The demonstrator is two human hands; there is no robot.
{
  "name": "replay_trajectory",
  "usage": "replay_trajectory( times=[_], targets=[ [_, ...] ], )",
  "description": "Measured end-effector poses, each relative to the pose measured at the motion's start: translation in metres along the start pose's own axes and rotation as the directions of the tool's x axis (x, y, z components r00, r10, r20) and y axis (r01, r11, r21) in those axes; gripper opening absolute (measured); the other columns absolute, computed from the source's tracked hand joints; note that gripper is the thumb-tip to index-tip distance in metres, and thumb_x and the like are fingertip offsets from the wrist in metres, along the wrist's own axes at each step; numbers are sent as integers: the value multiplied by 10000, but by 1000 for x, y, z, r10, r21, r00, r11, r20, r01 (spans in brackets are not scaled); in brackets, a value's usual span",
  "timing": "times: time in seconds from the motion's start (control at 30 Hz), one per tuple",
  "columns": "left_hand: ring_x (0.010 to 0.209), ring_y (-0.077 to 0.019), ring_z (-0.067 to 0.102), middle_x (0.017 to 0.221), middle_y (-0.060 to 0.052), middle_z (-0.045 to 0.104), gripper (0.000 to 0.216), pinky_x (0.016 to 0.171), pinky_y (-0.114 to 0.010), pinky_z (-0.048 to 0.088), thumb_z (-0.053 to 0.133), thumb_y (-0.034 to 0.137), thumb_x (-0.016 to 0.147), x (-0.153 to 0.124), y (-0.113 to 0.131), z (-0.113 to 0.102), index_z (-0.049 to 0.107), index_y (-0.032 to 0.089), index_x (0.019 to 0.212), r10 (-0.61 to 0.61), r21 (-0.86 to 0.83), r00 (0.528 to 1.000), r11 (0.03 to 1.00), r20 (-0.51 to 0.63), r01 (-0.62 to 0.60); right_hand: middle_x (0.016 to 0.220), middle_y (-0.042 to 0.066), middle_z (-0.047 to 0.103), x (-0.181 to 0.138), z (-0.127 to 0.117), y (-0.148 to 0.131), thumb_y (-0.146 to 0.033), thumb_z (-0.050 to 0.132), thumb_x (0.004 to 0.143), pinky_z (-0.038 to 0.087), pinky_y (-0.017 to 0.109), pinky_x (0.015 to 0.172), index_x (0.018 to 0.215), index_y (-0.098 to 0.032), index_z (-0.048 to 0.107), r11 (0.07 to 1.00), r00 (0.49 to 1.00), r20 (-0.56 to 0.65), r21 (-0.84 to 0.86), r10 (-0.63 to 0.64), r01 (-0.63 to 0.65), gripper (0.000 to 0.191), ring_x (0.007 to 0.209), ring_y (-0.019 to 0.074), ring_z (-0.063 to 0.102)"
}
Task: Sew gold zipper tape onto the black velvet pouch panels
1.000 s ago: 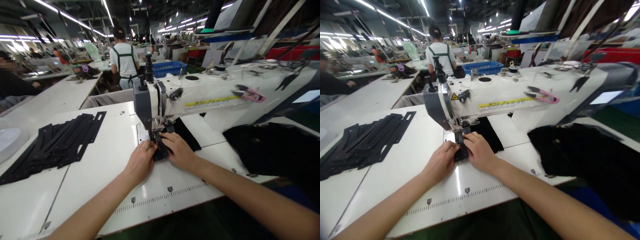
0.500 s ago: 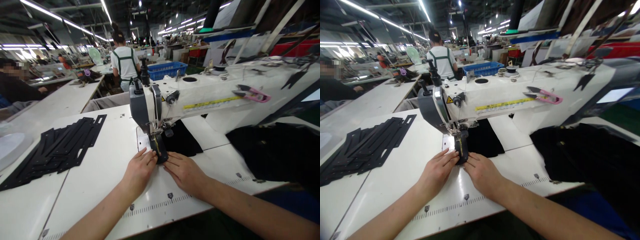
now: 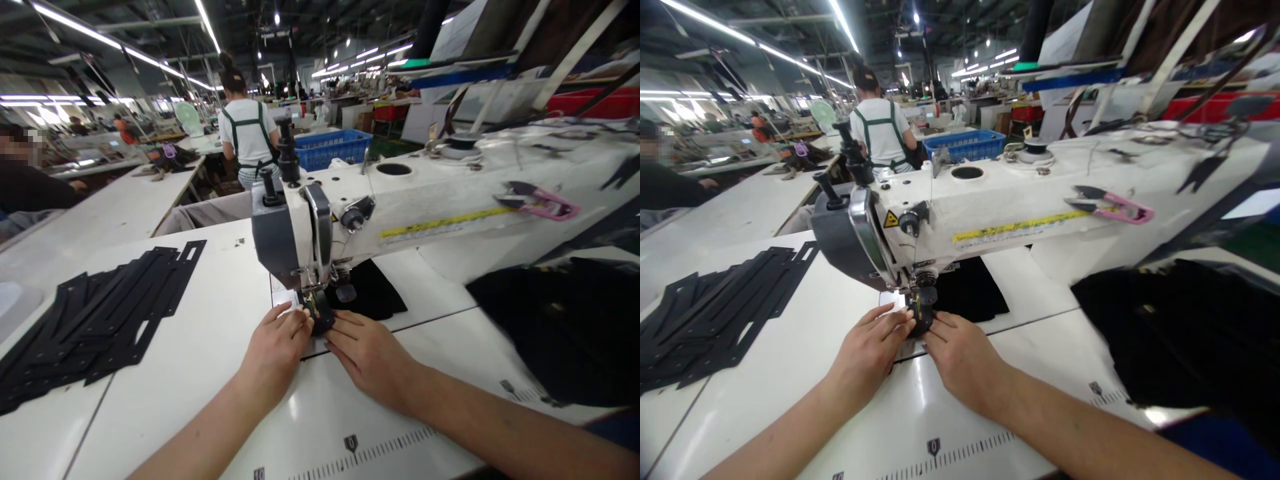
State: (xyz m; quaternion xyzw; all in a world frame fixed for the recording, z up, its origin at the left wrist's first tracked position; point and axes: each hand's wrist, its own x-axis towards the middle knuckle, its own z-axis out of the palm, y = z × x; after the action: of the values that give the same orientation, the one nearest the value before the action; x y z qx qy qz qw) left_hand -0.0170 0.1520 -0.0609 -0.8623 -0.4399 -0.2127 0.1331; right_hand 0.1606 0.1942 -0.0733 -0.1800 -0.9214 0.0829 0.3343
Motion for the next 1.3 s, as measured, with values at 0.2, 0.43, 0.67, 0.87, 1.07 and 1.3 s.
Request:
replay_trajectory(
  times=[0.2, 0.43, 0.67, 0.87, 1.07, 1.3],
  targets=[
    [869, -205, 579, 869, -96, 579, 152, 864, -384, 465, 449, 79, 817, 3, -11, 12, 562, 109, 915, -57, -31, 998, 998, 38, 58, 895, 91, 651, 10, 3, 10, -61, 396, 852, 486, 359, 855, 915, -100, 632, 1000, 1000, -4, 6, -8, 8, 247, 867, 209, 566],
    [898, -232, 566, 888, -112, 582, 186, 801, -382, 513, 424, 91, 828, 3, -16, 11, 547, 114, 966, -70, -10, 997, 997, 33, 70, 1004, 146, 588, 12, 5, 9, -89, 412, 839, 503, 396, 786, 936, -90, 629, 989, 995, 20, -110, 99, -96, 238, 902, 254, 534],
    [947, -223, 572, 951, -138, 596, 213, 866, -371, 493, 370, 84, 863, -1, -15, 10, 554, 87, 970, 3, 51, 1000, 999, -14, -2, 1004, 146, 575, 11, 6, 10, -97, 435, 835, 501, 399, 757, 899, -97, 636, 982, 994, 39, -160, 105, -98, 211, 868, 256, 531],
    [883, -212, 578, 896, -117, 594, 199, 842, -369, 499, 382, 97, 860, 4, -18, 9, 569, 101, 928, -6, 49, 1000, 999, 7, 6, 1043, 141, 567, 12, 7, 14, -108, 438, 841, 482, 405, 797, 889, -104, 631, 984, 988, 77, -131, 134, -123, 199, 925, 257, 521],
    [860, -204, 576, 878, -102, 599, 149, 814, -349, 509, 429, 112, 857, 6, -17, 7, 572, 109, 899, -39, 63, 999, 997, 9, 38, 906, 116, 621, 11, 2, 9, -136, 463, 845, 509, 372, 684, 856, -100, 648, 972, 999, -22, -233, 27, -31, 188, 783, 233, 562],
    [854, -170, 595, 873, -69, 606, 172, 924, -365, 442, 406, 104, 866, 2, -20, 13, 568, 131, 918, -19, 66, 1000, 998, -15, 20, 972, 118, 655, 18, 9, 17, -62, 400, 869, 520, 309, 790, 962, -51, 630, 952, 997, -67, -304, -40, 18, 249, 897, 213, 603]
  ],
)
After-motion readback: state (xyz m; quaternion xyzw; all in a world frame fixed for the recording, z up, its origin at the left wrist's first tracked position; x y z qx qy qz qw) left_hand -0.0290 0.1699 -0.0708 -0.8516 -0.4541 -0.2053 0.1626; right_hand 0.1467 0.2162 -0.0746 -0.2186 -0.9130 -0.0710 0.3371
